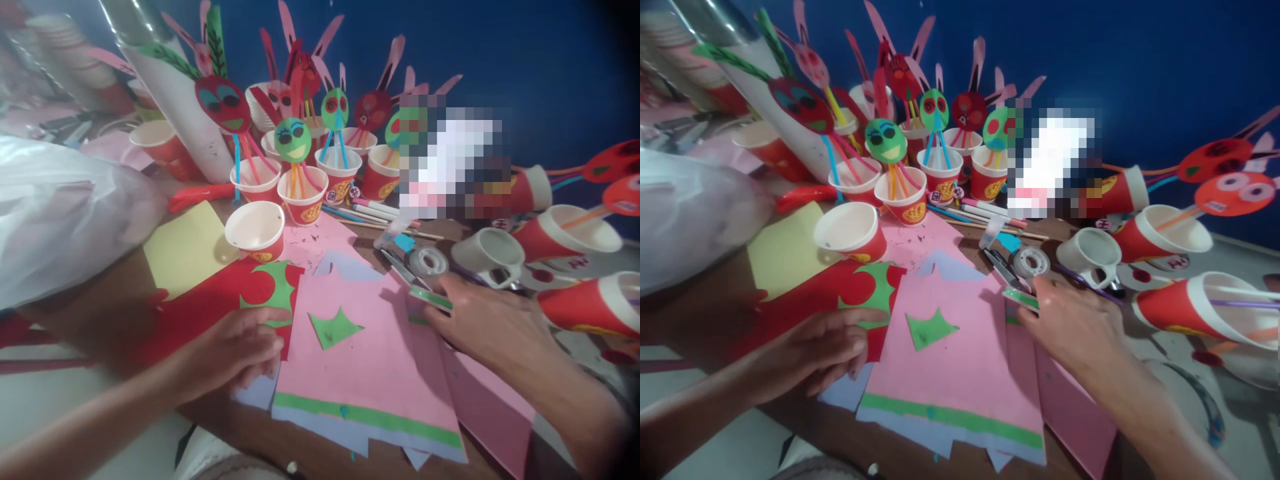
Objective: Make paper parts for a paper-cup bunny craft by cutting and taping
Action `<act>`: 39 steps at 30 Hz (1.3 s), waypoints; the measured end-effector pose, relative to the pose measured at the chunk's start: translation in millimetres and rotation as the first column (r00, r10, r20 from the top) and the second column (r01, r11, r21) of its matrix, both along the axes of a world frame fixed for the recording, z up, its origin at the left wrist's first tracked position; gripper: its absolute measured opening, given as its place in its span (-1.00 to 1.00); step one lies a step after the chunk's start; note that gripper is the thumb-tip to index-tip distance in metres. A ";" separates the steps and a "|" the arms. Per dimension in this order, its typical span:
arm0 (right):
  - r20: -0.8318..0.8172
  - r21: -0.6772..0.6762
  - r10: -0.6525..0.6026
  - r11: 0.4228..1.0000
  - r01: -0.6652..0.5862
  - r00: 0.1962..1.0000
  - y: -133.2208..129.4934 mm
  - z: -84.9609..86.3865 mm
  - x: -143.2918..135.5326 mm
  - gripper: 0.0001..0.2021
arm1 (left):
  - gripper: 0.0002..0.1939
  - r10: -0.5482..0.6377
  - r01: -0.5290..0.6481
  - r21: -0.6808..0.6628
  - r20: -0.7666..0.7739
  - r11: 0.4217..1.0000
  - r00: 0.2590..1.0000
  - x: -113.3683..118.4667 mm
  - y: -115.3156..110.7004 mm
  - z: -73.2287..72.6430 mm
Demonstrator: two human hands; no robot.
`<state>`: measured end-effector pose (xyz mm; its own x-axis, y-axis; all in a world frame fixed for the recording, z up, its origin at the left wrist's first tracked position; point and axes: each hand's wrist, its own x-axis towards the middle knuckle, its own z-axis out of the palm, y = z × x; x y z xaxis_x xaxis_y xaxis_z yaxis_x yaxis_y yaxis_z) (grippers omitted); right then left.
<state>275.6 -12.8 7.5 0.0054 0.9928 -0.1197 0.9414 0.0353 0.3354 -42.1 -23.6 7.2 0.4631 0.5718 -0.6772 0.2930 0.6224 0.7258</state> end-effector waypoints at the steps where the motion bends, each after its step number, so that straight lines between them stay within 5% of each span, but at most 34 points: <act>1: 0.002 0.005 -0.008 1.000 0.008 1.000 -0.8 -0.6 2.2 -0.78 | -0.35 0.028 -0.026 -0.049 0.043 0.998 0.999 -1.7 1.2 -1.8; 9: 0.018 0.071 0.049 0.996 -0.051 0.999 -5.3 4.8 6.1 -0.75 | -0.56 0.166 -0.102 -0.288 0.207 0.952 0.964 4.1 5.0 -10.5; 12: -0.124 0.132 0.091 0.989 -0.074 0.988 -8.3 9.1 -4.0 -0.74 | -0.61 0.174 -0.096 -0.310 0.236 0.946 0.956 12.0 5.5 -8.5; 15: -0.383 0.158 0.197 0.976 -0.146 0.903 -16.2 10.2 -22.1 -0.79 | -0.58 0.139 -0.050 -0.311 0.270 0.949 0.953 20.4 5.9 -5.8; 20: -0.614 0.080 0.315 0.937 -0.339 0.724 -33.2 9.9 -52.4 -0.55 | -0.55 0.061 0.074 -0.325 0.387 0.943 0.920 37.6 5.3 -4.7; 28: -0.741 -0.008 0.123 0.981 -0.191 0.661 -25.3 24.9 -42.7 -0.15 | -0.62 -0.050 0.216 -0.253 0.534 0.943 0.844 65.7 2.6 1.2; 34: -0.716 -0.181 -0.043 0.975 -0.126 0.697 -3.2 19.9 -23.4 -0.67 | -0.43 -0.170 0.328 -0.195 0.558 0.924 0.812 80.4 -11.2 -7.6; 36: -0.706 -0.204 -0.053 0.970 -0.130 0.706 1.2 19.0 -15.9 -0.71 | -0.34 -0.208 0.358 -0.200 0.527 0.912 0.824 81.9 -14.6 -12.2; 39: -0.783 -0.244 -0.092 0.955 -0.168 0.615 1.6 20.9 -8.0 -0.59 | -0.33 -0.244 0.377 -0.183 0.500 0.908 0.831 80.7 -16.1 -13.6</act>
